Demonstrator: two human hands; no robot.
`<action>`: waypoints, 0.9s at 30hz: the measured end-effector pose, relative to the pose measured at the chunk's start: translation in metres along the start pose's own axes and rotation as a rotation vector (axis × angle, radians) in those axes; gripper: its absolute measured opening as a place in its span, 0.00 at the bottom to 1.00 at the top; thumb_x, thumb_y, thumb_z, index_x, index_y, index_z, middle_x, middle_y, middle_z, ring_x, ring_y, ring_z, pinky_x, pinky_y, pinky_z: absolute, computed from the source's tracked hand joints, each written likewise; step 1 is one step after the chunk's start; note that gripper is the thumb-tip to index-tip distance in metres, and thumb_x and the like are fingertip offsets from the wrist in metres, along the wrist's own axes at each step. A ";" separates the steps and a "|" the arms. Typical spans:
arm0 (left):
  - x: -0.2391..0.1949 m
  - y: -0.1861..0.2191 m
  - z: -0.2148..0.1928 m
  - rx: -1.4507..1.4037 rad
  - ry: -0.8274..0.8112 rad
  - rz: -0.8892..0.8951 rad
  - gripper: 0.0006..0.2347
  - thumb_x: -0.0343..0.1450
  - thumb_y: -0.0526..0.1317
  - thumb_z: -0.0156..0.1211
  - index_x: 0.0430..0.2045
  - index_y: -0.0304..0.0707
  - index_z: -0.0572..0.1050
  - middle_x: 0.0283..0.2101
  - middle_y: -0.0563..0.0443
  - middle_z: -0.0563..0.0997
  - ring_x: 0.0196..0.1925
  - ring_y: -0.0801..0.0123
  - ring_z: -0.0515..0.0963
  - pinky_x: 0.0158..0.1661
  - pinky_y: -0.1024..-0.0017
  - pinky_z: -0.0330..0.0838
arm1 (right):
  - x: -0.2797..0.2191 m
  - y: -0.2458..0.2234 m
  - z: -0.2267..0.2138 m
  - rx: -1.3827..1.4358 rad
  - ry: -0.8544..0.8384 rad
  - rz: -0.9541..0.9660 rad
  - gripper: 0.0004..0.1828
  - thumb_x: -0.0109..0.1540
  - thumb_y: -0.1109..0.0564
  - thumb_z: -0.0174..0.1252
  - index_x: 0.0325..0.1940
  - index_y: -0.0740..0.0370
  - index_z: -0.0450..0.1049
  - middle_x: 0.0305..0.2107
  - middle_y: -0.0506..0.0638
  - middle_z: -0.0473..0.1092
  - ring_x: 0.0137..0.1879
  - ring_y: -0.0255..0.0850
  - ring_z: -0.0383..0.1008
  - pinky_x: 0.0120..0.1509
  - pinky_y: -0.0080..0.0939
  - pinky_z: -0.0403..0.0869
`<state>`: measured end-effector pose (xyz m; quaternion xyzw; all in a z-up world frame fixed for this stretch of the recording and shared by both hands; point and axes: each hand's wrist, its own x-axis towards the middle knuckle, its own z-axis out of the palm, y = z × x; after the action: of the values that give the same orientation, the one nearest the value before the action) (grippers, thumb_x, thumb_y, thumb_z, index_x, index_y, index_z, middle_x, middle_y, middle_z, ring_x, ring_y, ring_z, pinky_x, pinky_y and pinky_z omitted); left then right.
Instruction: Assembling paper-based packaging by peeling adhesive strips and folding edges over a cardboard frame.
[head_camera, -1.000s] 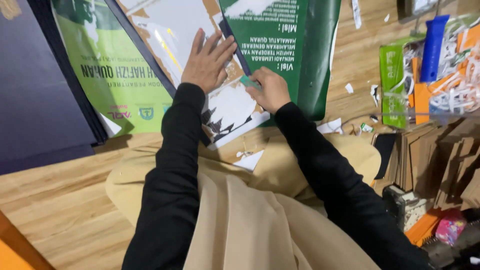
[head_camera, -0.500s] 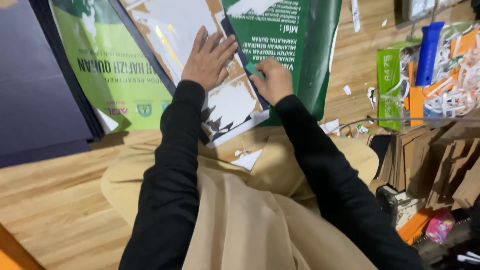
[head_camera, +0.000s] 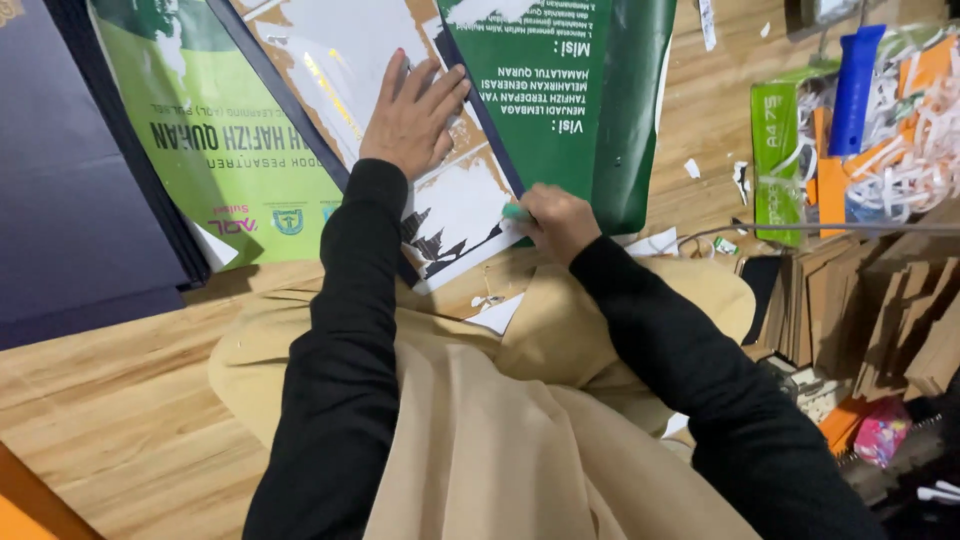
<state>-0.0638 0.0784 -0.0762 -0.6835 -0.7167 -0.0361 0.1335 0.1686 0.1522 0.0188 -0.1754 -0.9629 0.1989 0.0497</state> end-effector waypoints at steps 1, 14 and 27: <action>-0.003 0.001 -0.001 -0.015 0.000 0.000 0.23 0.66 0.48 0.41 0.58 0.52 0.59 0.61 0.62 0.60 0.62 0.67 0.52 0.65 0.57 0.26 | -0.007 -0.005 -0.003 0.070 -0.123 0.058 0.10 0.45 0.62 0.61 0.28 0.59 0.67 0.25 0.46 0.66 0.29 0.42 0.66 0.33 0.37 0.66; -0.010 0.002 -0.009 -0.136 -0.054 -0.015 0.25 0.63 0.47 0.49 0.57 0.48 0.59 0.62 0.59 0.58 0.64 0.66 0.51 0.65 0.59 0.27 | 0.069 -0.002 0.010 -0.068 0.057 0.045 0.07 0.49 0.61 0.56 0.27 0.62 0.64 0.25 0.52 0.62 0.32 0.48 0.65 0.34 0.43 0.66; 0.023 -0.031 -0.012 -0.356 -0.021 0.028 0.26 0.63 0.42 0.46 0.59 0.40 0.58 0.59 0.48 0.59 0.60 0.56 0.57 0.61 0.54 0.36 | 0.089 0.001 0.017 -0.008 0.083 0.157 0.09 0.47 0.62 0.58 0.27 0.61 0.65 0.25 0.49 0.63 0.29 0.46 0.65 0.33 0.42 0.66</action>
<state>-0.0937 0.0961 -0.0550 -0.7065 -0.6908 -0.1537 0.0034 0.0827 0.1786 0.0055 -0.2587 -0.9440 0.1911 0.0733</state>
